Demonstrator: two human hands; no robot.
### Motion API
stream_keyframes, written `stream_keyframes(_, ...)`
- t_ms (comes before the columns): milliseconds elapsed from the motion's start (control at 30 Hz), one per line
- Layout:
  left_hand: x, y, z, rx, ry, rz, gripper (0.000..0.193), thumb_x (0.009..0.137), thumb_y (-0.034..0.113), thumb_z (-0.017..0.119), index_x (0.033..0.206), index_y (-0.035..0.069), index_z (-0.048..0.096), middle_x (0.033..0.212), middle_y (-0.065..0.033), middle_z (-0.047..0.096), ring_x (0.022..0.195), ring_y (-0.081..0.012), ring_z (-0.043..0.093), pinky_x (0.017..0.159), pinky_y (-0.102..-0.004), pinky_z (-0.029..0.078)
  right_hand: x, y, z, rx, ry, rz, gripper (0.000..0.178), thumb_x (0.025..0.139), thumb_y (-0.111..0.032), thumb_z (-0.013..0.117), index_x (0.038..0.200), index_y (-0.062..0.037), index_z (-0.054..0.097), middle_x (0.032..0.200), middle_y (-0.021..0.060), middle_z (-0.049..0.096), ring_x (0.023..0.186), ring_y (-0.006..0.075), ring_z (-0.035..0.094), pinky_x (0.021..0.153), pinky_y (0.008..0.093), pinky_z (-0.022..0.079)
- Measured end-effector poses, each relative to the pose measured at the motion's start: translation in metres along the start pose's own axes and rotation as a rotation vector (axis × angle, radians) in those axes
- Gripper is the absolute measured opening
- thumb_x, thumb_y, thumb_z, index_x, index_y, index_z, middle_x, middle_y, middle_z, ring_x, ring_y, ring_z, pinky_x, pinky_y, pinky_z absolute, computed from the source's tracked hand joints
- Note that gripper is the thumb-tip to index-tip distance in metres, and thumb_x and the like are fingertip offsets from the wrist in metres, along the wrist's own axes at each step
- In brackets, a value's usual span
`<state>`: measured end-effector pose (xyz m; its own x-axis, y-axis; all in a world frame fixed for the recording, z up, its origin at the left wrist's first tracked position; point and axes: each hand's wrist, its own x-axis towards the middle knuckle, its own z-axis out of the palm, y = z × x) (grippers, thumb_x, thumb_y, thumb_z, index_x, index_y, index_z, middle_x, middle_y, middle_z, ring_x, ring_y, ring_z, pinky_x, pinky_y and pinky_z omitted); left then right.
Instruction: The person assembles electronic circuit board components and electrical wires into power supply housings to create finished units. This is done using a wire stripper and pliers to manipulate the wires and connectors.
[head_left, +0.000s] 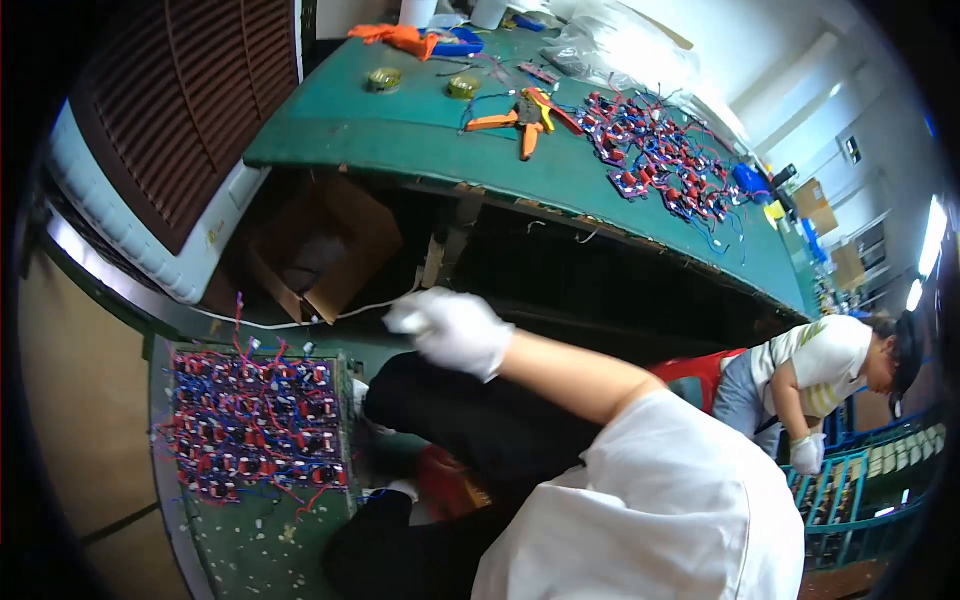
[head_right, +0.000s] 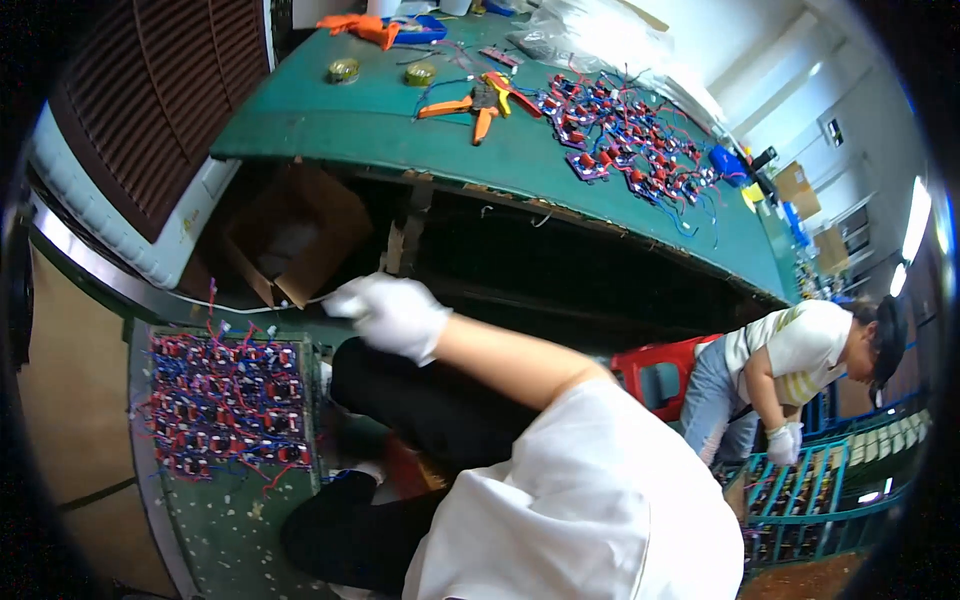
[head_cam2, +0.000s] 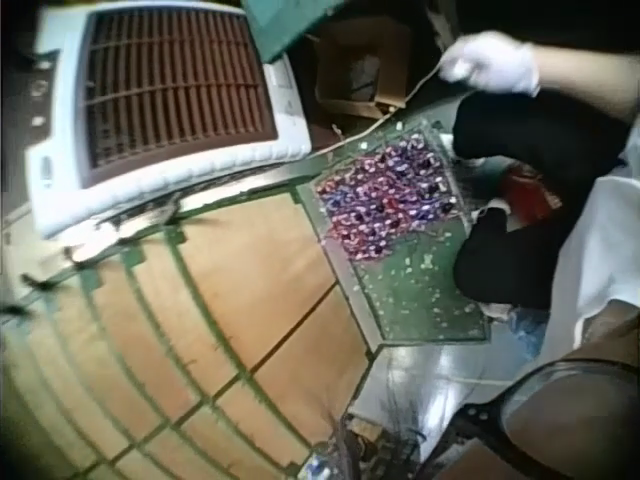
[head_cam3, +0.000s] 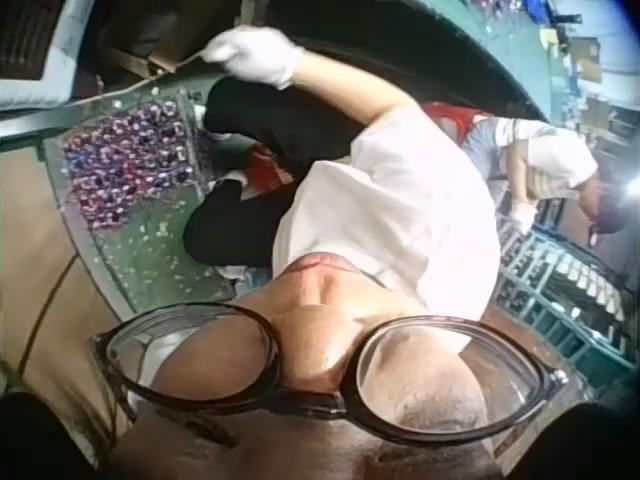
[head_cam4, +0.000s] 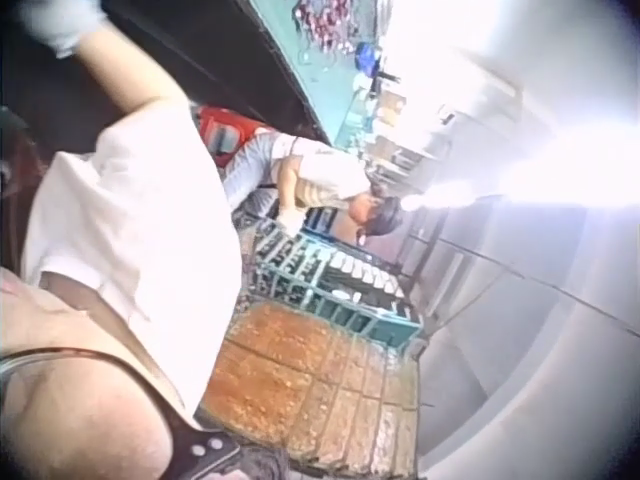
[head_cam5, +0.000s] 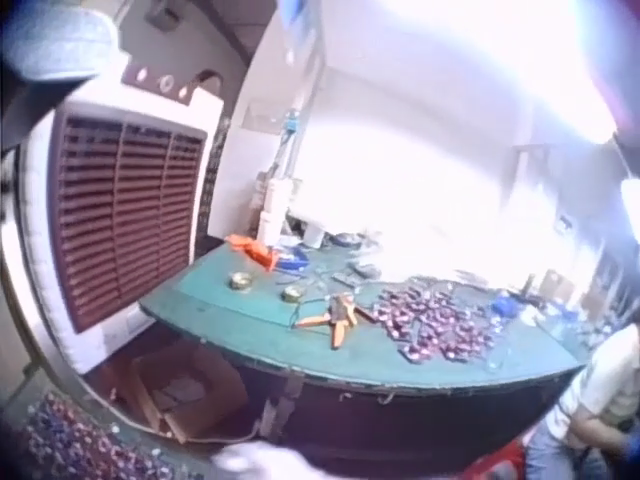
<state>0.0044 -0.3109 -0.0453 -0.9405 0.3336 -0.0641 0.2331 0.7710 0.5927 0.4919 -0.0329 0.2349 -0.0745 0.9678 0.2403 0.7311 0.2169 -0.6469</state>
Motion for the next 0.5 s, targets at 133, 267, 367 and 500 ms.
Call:
stream_keyframes(133, -0.015, 0.028, -0.022, -0.078, -0.061, 0.060, 0.045, 0.090, 0.030, 0.048, 0.122, -0.002, 0.051, 0.123, -0.0218, 0.052, 0.110, -0.0318, 0.052, 0.093, -0.0392, 0.041, -0.040, 0.103, -0.143, -0.453, 0.389, 0.248, 0.018, 0.081, -0.014, 0.054, 0.097, -0.0110, 0.062, 0.091, 0.0126, 0.064, 0.087, 0.0326, 0.061, 0.075, 0.0393, 0.050)
stream_keyframes(267, -0.044, 0.058, -0.035, -0.133, -0.157, 0.118, 0.044, 0.090, 0.027, 0.048, 0.121, -0.003, 0.051, 0.122, -0.0222, 0.052, 0.110, -0.0324, 0.052, 0.093, -0.0388, 0.041, -0.072, 0.212, -0.260, -0.530, 0.664, 0.625, 0.043, 0.087, -0.040, 0.050, 0.117, -0.0090, 0.047, 0.099, 0.0205, 0.062, 0.091, 0.0384, 0.059, 0.077, 0.0444, 0.047)
stream_keyframes(367, -0.063, 0.067, -0.048, -0.159, -0.192, 0.130, 0.043, 0.089, 0.025, 0.048, 0.121, -0.004, 0.051, 0.122, -0.0225, 0.053, 0.109, -0.0328, 0.052, 0.093, -0.0384, 0.041, -0.057, 0.253, -0.280, -0.532, 0.668, 0.654, 0.052, 0.084, -0.046, 0.051, 0.119, -0.0081, 0.046, 0.101, 0.0215, 0.061, 0.093, 0.0379, 0.059, 0.078, 0.0449, 0.046)
stream_keyframes(500, -0.113, 0.102, -0.101, -0.101, -0.068, 0.253, 0.034, 0.085, 0.015, 0.047, 0.111, -0.005, 0.057, 0.114, -0.0199, 0.058, 0.104, -0.0314, 0.054, 0.091, -0.0366, 0.041, -0.030, 0.253, -0.286, -0.509, 0.497, 0.760, 0.046, 0.084, -0.046, 0.050, 0.116, -0.0130, 0.051, 0.098, 0.0192, 0.063, 0.092, 0.0370, 0.060, 0.077, 0.0459, 0.047)
